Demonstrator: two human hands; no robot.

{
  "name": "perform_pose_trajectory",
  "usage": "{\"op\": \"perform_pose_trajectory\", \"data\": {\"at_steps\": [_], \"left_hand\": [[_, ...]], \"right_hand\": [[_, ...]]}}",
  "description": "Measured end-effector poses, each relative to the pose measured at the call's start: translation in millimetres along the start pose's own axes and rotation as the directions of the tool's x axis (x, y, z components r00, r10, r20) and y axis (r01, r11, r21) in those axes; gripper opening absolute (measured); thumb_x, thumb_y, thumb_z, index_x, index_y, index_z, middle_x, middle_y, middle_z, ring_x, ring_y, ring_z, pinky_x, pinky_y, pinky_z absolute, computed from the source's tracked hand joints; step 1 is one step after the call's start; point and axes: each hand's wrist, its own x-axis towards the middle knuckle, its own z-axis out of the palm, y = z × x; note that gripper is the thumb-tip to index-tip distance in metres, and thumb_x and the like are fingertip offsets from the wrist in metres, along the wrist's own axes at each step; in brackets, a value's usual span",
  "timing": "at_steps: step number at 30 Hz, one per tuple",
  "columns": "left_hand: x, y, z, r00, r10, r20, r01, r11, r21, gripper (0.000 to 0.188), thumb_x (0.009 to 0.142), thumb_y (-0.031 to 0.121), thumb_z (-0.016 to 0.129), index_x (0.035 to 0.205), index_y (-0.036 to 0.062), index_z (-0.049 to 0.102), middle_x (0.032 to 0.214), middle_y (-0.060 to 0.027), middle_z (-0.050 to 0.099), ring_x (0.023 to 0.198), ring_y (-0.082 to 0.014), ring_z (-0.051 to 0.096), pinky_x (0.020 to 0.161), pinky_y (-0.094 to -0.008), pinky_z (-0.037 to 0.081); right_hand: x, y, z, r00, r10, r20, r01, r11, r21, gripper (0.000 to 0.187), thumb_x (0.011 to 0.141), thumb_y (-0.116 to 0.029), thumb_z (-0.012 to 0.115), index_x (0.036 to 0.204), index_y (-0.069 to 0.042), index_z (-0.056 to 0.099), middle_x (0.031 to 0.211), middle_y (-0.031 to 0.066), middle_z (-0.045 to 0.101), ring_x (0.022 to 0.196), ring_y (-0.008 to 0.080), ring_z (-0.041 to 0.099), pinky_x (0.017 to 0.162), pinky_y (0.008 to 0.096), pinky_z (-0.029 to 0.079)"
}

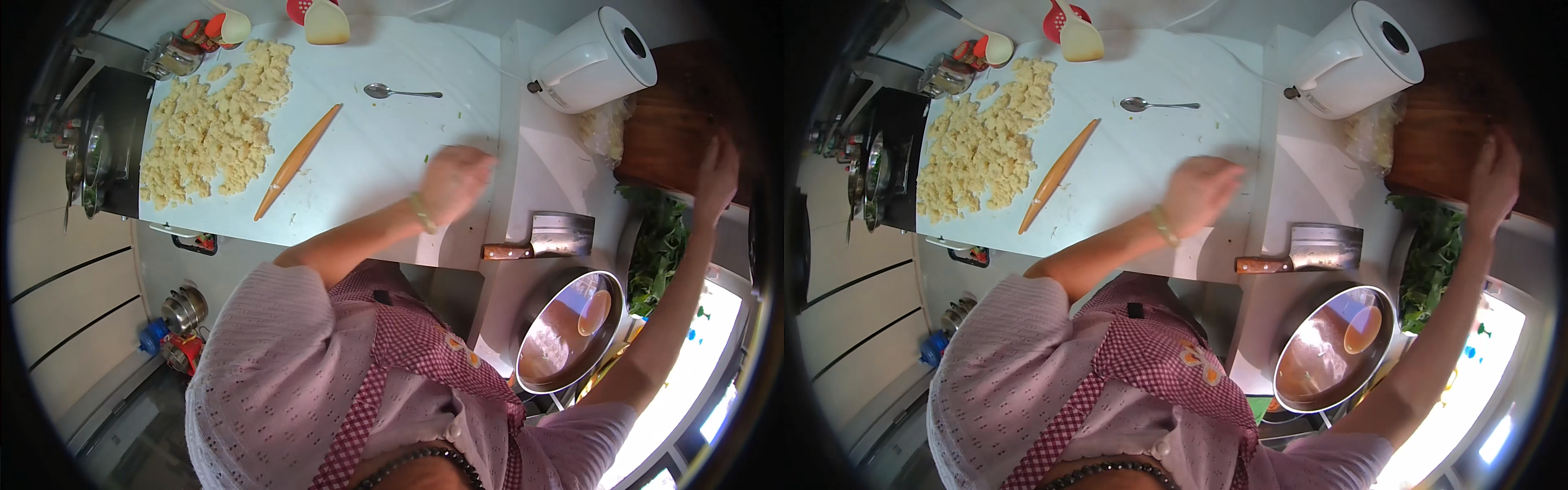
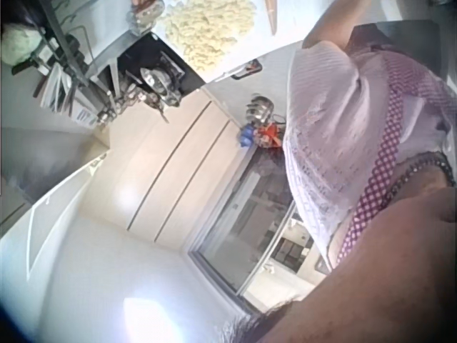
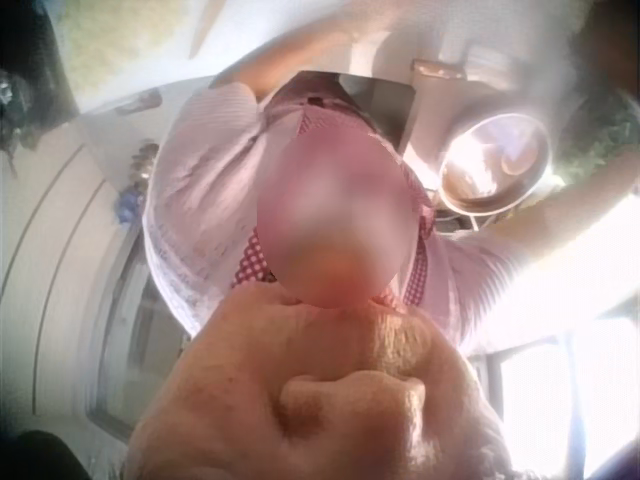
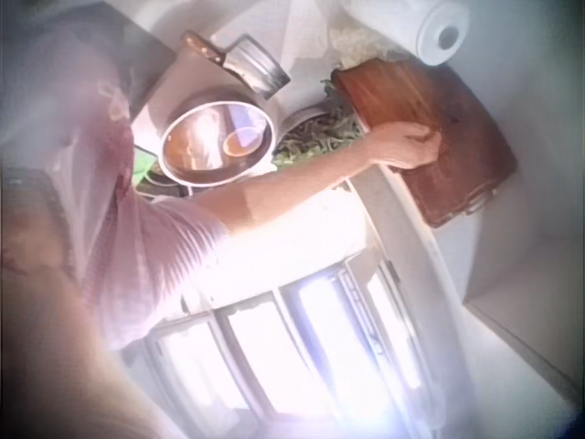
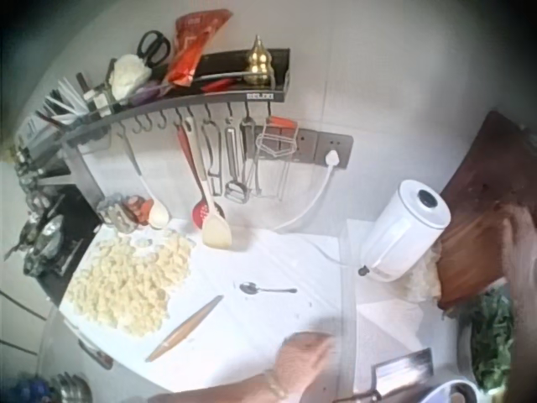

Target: The person washes a knife and cutting board at the sink, then wipes the countertop with a cloth. They rinse a small bowl and wipe the floor with a cloth, moving around the kitchen to clean different areas.

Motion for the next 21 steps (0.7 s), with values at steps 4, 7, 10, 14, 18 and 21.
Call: {"op": "perform_pose_trajectory", "data": {"at_steps": [4,7,10,14,18,21], "left_hand": [[-52,-83,-80,0.947,-0.262,-0.184,0.316,0.861,0.399,0.022,0.083,0.011,0.065,0.105,0.0059,0.066,0.096,-0.0121,0.068,0.084,-0.0311,0.065,0.076,-0.0399,0.052],[-90,-136,-126,0.876,-0.41,-0.255,0.478,0.662,0.577,0.028,0.082,0.014,0.067,0.109,0.0054,0.064,0.097,-0.012,0.067,0.086,-0.0305,0.064,0.076,-0.0416,0.051],[-102,-153,-158,0.856,-0.47,-0.215,0.455,0.488,0.745,0.026,0.082,0.016,0.067,0.105,0.0051,0.063,0.095,-0.0124,0.066,0.088,-0.0316,0.061,0.078,-0.0429,0.049],[-107,-153,-173,0.78,-0.607,-0.153,0.442,0.36,0.822,0.02,0.08,0.019,0.067,0.095,0.0057,0.063,0.091,-0.0123,0.064,0.089,-0.0314,0.058,0.08,-0.0439,0.046],[-117,-160,-180,0.767,-0.627,-0.14,0.459,0.382,0.803,0.022,0.078,0.022,0.071,0.089,0.0055,0.062,0.089,-0.0117,0.063,0.089,-0.0308,0.058,0.08,-0.0433,0.045],[-120,-166,-180,0.765,-0.638,-0.093,0.451,0.426,0.784,0.025,0.077,0.022,0.074,0.089,0.0051,0.062,0.09,-0.0113,0.062,0.089,-0.0309,0.058,0.081,-0.0433,0.045]], "right_hand": [[-91,-173,-6,0.85,-0.053,0.524,-0.497,0.249,0.831,0.025,0.086,-0.002,0.064,0.109,-0.011,0.067,0.101,0.0044,0.069,0.084,0.0114,0.066,0.067,0.0233,0.051],[-139,-287,21,0.808,-0.357,0.468,-0.297,0.44,0.848,0.027,0.083,-0.004,0.064,0.109,-0.011,0.065,0.105,0.0097,0.066,0.081,0.0262,0.066,0.074,0.0371,0.054],[-153,-368,66,0.787,-0.404,0.466,-0.172,0.583,0.794,0.027,0.082,-0.004,0.059,0.109,-0.01,0.065,0.109,0.008,0.064,0.099,0.0269,0.062,0.084,0.0383,0.052],[-171,-432,140,0.906,-0.326,0.269,0.05,0.715,0.698,0.03,0.078,-0.003,0.061,0.108,-0.01,0.064,0.11,0.0078,0.061,0.111,0.0274,0.055,0.09,0.0381,0.049],[-163,-447,155,0.788,-0.375,0.489,0.059,0.836,0.546,0.025,0.077,-0.005,0.061,0.101,-0.01,0.062,0.109,0.0096,0.06,0.11,0.0268,0.054,0.09,0.0379,0.049],[-158,-447,155,0.756,-0.412,0.509,0.119,0.85,0.512,0.017,0.078,-0.006,0.06,0.095,-0.007,0.06,0.106,0.0093,0.06,0.107,0.0264,0.055,0.088,0.0378,0.049]]}}
